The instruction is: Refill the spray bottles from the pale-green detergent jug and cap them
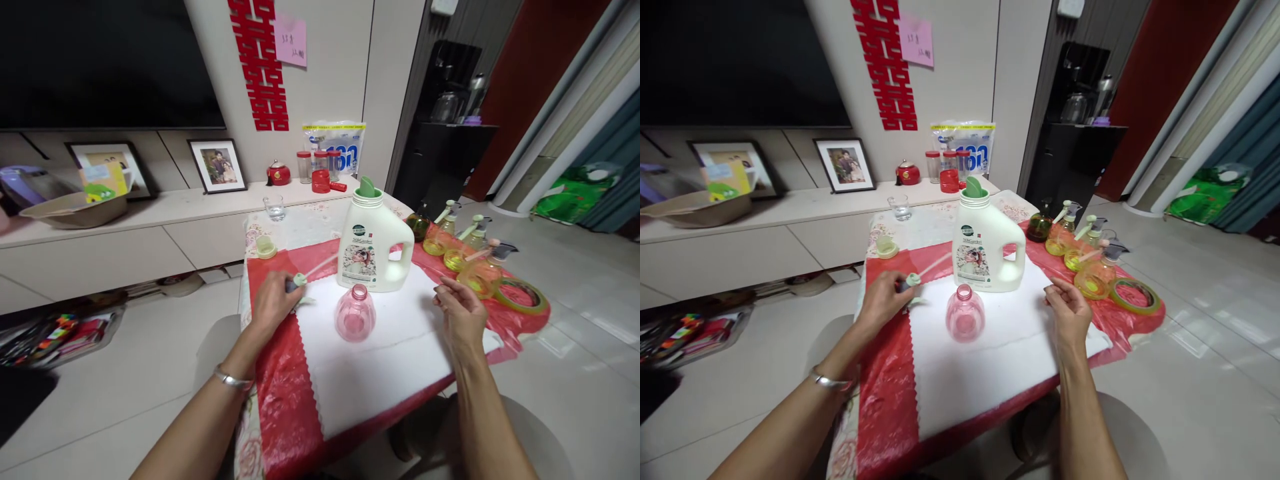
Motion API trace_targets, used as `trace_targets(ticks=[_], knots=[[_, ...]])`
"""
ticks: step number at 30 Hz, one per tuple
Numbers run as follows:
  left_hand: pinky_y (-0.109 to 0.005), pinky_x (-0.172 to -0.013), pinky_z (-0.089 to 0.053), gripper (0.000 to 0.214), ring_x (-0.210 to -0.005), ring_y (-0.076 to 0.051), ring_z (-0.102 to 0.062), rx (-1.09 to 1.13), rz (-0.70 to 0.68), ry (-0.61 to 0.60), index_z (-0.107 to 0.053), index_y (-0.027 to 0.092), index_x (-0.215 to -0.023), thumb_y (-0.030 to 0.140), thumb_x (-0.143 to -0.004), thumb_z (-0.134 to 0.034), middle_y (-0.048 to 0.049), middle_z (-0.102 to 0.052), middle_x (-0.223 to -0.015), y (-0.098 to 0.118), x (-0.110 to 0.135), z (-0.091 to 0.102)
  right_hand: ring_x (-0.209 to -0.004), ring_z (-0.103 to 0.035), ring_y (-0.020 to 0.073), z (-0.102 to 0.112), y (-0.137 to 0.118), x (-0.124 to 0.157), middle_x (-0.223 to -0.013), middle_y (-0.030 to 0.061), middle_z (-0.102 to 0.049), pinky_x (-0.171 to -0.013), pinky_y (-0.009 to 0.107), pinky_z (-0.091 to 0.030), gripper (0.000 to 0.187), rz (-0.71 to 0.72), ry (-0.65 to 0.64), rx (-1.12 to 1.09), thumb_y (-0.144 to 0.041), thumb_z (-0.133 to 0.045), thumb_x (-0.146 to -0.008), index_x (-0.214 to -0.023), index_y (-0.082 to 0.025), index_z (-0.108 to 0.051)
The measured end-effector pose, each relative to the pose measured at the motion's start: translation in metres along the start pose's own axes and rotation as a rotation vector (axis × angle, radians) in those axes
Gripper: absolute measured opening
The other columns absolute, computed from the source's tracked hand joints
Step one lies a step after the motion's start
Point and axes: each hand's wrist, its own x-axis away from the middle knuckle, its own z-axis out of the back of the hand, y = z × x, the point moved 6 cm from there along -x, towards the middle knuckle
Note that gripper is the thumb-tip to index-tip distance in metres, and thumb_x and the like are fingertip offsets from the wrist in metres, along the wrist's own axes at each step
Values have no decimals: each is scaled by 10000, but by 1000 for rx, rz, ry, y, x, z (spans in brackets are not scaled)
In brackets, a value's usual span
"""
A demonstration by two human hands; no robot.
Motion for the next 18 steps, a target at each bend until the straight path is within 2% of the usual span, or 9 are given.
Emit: trace_targets(ticks=[3,5,7,9,11,12,14,16,18], knots=[[-277,-628,-466,367,-679,-179,-602,572,180,89,-678,159,-871,469,-684,-740,-22,-664,-743,-16,8,13,-625,-544,101,-4,-12,4,-776,31,-614,-595,246,-472,443,63,-22,8,-430,-776,-719,-1014,-121,-659],[-266,-624,-500,436,-653,-156,-618,975,277,41,-662,145,-861,471,-610,-804,-10,-671,-739,-12,18,14,-641,-558,108,-10,-28,12,-782,31,-617,-613,254,-485,380,138,-49,27,-410,-759,-762,-999,-132,-654],[-278,-640,-544,420,-688,-174,-664,1226,356,-53,-656,145,-867,401,-590,-844,-13,-676,-732,3,33,13,-670,-578,115,-21,-51,26,-817,32,-630,-635,260,-497,295,232,-105,57,-361,-738,-807,-998,-151,-657],[-299,-700,-586,380,-752,-190,-702,1350,399,-116,-684,135,-913,335,-628,-835,-53,-717,-822,25,51,14,-725,-605,129,-37,-79,45,-874,41,-645,-672,271,-511,221,330,-210,100,-292,-717,-835,-1017,-174,-674],[-318,-766,-605,358,-804,-200,-718,1433,414,-181,-702,120,-951,317,-675,-815,-89,-736,-921,49,69,12,-850,-628,169,-61,-107,69,-916,51,-652,-757,305,-532,197,424,-399,145,-235,-744,-796,-986,-195,-709],[-325,-763,-610,352,-792,-203,-716,1469,414,-196,-710,120,-945,338,-687,-810,-90,-737,-908,60,78,11,-940,-626,189,-74,-119,83,-997,60,-655,-815,326,-537,244,486,-518,176,-201,-739,-791,-1034,-212,-716],[-349,-795,-609,366,-829,-220,-713,1537,402,-267,-717,139,-935,404,-702,-814,-81,-733,-892,81,93,6,-1161,-557,224,-98,-139,113,-1226,97,-593,-963,401,-509,448,730,-737,307,-165,-670,-847,-1288,-222,-616],[-375,-809,-602,405,-869,-241,-704,1596,362,-328,-713,171,-926,495,-702,-807,-65,-726,-868,98,106,2,-1262,-489,241,-110,-147,132,-1333,112,-531,-1032,443,-470,521,875,-801,377,-160,-633,-876,-1382,-215,-521],[-389,-832,-589,406,-914,-259,-691,1585,329,-401,-708,187,-905,539,-716,-778,-65,-721,-868,112,116,-2,-1233,-508,230,-113,-150,140,-1310,110,-545,-1005,425,-479,492,965,-750,404,-132,-581,-893,-1373,-211,-509]])
